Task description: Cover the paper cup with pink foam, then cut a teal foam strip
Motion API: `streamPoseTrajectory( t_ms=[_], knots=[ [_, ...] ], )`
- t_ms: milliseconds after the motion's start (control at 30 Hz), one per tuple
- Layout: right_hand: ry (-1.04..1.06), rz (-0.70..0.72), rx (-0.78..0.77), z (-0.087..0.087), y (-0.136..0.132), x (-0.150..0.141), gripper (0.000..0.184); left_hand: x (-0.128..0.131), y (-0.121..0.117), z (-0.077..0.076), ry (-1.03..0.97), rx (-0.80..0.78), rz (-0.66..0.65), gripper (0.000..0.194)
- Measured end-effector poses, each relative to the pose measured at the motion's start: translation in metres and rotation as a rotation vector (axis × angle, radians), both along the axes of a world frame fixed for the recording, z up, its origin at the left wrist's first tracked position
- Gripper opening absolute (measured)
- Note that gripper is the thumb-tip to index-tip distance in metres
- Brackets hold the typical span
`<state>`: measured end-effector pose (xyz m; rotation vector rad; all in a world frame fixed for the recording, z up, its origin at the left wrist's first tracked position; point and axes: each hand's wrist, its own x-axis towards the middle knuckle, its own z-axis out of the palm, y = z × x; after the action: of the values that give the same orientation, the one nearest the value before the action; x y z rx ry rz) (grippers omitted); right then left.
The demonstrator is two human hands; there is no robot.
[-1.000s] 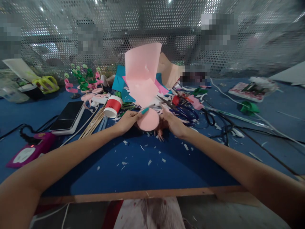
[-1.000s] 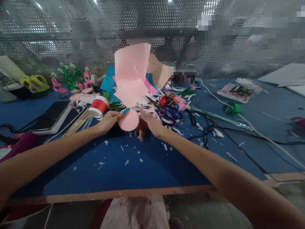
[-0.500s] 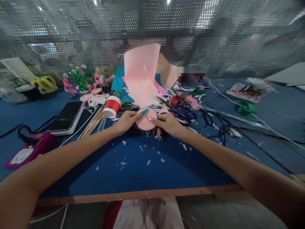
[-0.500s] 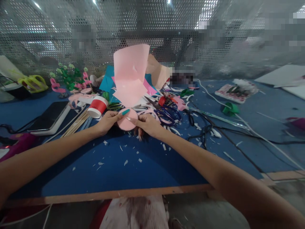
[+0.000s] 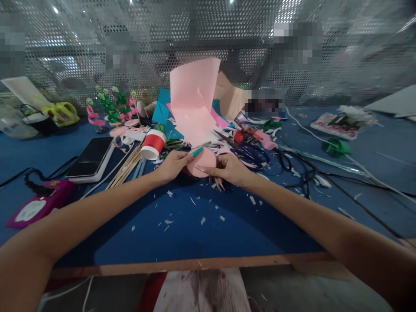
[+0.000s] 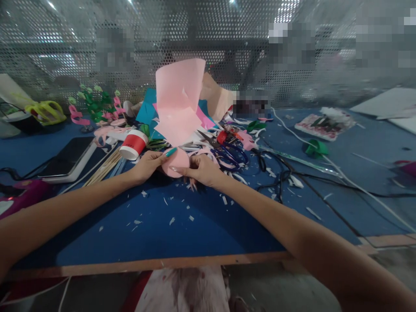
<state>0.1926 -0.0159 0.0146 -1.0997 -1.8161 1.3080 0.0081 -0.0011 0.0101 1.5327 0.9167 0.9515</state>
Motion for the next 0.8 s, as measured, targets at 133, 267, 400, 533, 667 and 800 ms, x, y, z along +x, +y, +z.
streamPoseTrajectory(
  t_ms=[133, 267, 400, 533, 667, 800],
  knots=[
    [0.022, 0.005, -0.013, 0.0021, -0.0019, -0.0011, 0.034, -0.0005, -0.0008, 0.0006, -0.063, -0.017, -0.021, 0.048],
    [0.031, -0.019, 0.004, 0.0024, -0.0026, -0.0009, 0.034, -0.0008, -0.0012, 0.0008, -0.074, -0.041, -0.03, 0.045],
    [0.019, -0.036, 0.034, 0.001, -0.0019, -0.0005, 0.035, -0.0009, -0.0002, 0.0, -0.025, -0.052, -0.022, 0.043],
    [0.029, -0.063, 0.071, 0.0013, -0.0043, -0.0007, 0.038, -0.0016, 0.0012, -0.0006, -0.051, -0.069, -0.025, 0.042],
    [-0.006, -0.087, 0.137, 0.002, -0.0075, -0.0004, 0.046, -0.0013, 0.0003, 0.0, -0.025, -0.079, -0.063, 0.036],
    [0.006, -0.104, 0.145, 0.0021, -0.0083, -0.0013, 0.056, -0.0008, -0.0013, -0.0002, -0.017, -0.079, -0.066, 0.033]
  ],
)
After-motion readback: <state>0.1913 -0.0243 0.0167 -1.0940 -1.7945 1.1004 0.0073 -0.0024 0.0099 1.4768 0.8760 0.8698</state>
